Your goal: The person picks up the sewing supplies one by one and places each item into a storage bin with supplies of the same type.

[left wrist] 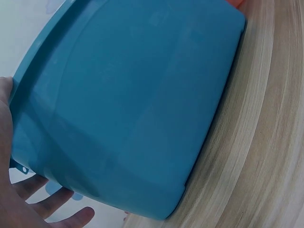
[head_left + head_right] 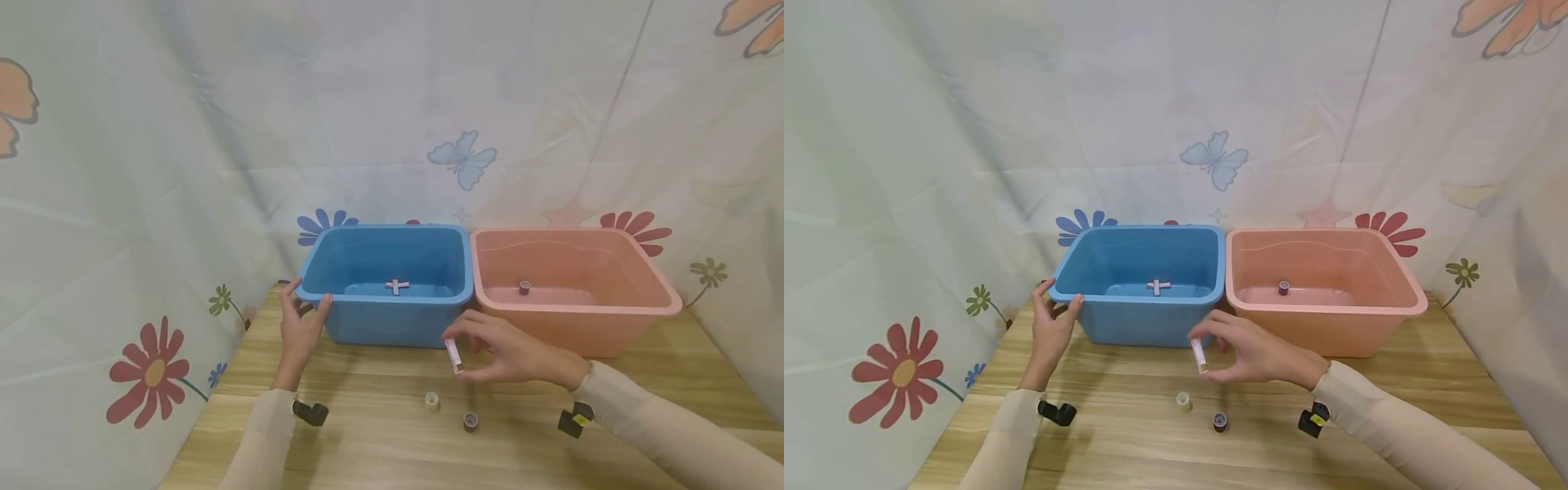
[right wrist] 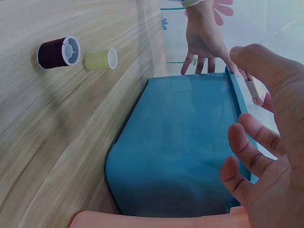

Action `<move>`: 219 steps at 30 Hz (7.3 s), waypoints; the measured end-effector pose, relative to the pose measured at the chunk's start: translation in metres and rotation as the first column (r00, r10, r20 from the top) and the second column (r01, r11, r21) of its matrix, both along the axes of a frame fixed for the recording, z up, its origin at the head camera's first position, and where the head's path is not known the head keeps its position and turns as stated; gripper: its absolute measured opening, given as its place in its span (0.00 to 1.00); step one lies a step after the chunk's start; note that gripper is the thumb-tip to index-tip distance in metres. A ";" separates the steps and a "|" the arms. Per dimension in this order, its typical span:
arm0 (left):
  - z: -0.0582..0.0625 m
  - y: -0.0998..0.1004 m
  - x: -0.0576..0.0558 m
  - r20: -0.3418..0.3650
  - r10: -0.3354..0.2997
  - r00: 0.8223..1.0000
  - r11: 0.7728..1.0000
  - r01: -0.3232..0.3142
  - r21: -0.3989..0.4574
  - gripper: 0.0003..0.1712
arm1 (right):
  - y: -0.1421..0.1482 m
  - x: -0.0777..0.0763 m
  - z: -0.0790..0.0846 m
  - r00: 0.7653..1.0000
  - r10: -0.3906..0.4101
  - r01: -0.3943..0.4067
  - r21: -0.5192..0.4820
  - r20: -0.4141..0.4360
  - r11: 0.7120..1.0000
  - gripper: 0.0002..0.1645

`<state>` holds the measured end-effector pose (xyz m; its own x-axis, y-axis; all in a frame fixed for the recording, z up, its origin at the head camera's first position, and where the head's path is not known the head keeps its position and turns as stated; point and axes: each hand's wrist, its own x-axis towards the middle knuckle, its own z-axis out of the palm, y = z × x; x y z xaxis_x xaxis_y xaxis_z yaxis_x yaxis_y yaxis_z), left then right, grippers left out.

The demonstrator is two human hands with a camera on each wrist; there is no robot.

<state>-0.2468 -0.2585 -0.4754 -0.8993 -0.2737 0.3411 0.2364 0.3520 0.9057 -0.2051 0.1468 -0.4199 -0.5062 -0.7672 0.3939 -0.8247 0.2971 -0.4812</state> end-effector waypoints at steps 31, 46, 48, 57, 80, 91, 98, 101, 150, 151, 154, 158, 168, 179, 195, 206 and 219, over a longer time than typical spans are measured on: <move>-0.002 -0.001 -0.001 0.010 0.013 1.000 1.000 -0.013 -0.005 0.46 | 0.002 -0.006 0.027 0.997 0.002 -0.002 0.003 -0.081 1.000 0.35; 0.000 0.000 0.000 0.021 0.007 1.000 1.000 -0.007 -0.002 0.46 | 0.002 -0.009 0.035 0.996 -0.021 0.023 0.023 -0.083 0.999 0.34; -0.001 0.000 0.000 0.018 0.006 1.000 1.000 -0.006 -0.002 0.46 | 0.002 -0.010 0.036 0.996 -0.031 0.033 0.027 -0.081 0.999 0.34; -0.002 0.000 -0.001 0.003 -0.002 1.000 1.000 0.002 0.001 0.45 | 0.001 -0.013 0.039 0.995 -0.052 0.054 0.019 -0.080 0.998 0.35; 0.003 0.002 0.002 0.006 -0.019 1.000 0.999 0.018 0.026 0.46 | -0.002 -0.025 0.060 0.996 -0.071 0.070 -0.025 -0.056 0.997 0.35; 0.034 0.015 0.023 0.024 -0.028 0.999 0.999 0.028 0.018 0.45 | -0.005 -0.033 0.070 0.995 -0.078 0.077 -0.016 -0.065 0.997 0.35; 0.007 0.002 0.003 0.028 -0.023 0.999 0.999 0.022 0.033 0.47 | -0.004 -0.039 0.077 0.990 -0.084 0.083 -0.022 -0.111 0.996 0.35; 0.001 0.000 0.000 0.021 -0.014 1.000 1.000 0.013 0.024 0.46 | -0.004 -0.042 0.079 0.989 -0.081 0.080 -0.018 -0.120 0.997 0.34; 0.033 0.015 0.023 0.031 -0.034 0.999 0.999 0.033 0.018 0.44 | -0.021 -0.071 0.102 0.990 -0.107 0.109 0.025 -0.092 0.994 0.35; 0.031 0.013 0.021 0.030 -0.032 0.999 0.999 0.032 0.021 0.44 | -0.022 -0.072 0.102 0.990 -0.107 0.109 0.025 -0.090 0.994 0.35; 0.019 0.008 0.012 0.028 -0.027 0.999 0.999 0.026 0.033 0.45 | -0.023 -0.073 0.104 0.991 -0.110 0.113 0.024 -0.081 0.993 0.36; 0.005 0.001 0.002 0.020 -0.023 1.000 0.999 0.022 0.032 0.46 | -0.026 -0.074 0.106 0.991 -0.116 0.118 0.033 -0.064 0.992 0.36; -0.001 0.001 0.000 -0.007 0.002 1.000 1.000 -0.002 0.011 0.45 | -0.032 -0.083 0.107 0.990 -0.122 0.125 0.036 -0.075 0.991 0.35; -0.002 0.000 -0.001 0.007 0.003 1.000 1.000 -0.003 0.029 0.45 | -0.036 -0.097 0.107 0.990 -0.116 0.118 0.019 -0.083 0.993 0.35; -0.001 0.002 0.000 -0.005 -0.001 1.000 1.000 0.002 0.026 0.45 | -0.042 -0.111 0.107 0.988 -0.150 0.151 0.054 -0.022 0.987 0.35; -0.002 0.000 -0.002 -0.013 -0.011 1.000 1.000 0.011 0.023 0.44 | -0.049 -0.119 0.110 0.985 -0.173 0.172 0.063 0.006 0.983 0.38; 0.000 0.001 -0.001 0.000 -0.027 1.000 0.999 0.027 0.021 0.45 | -0.058 -0.134 0.113 0.983 -0.182 0.182 0.069 -0.006 0.981 0.36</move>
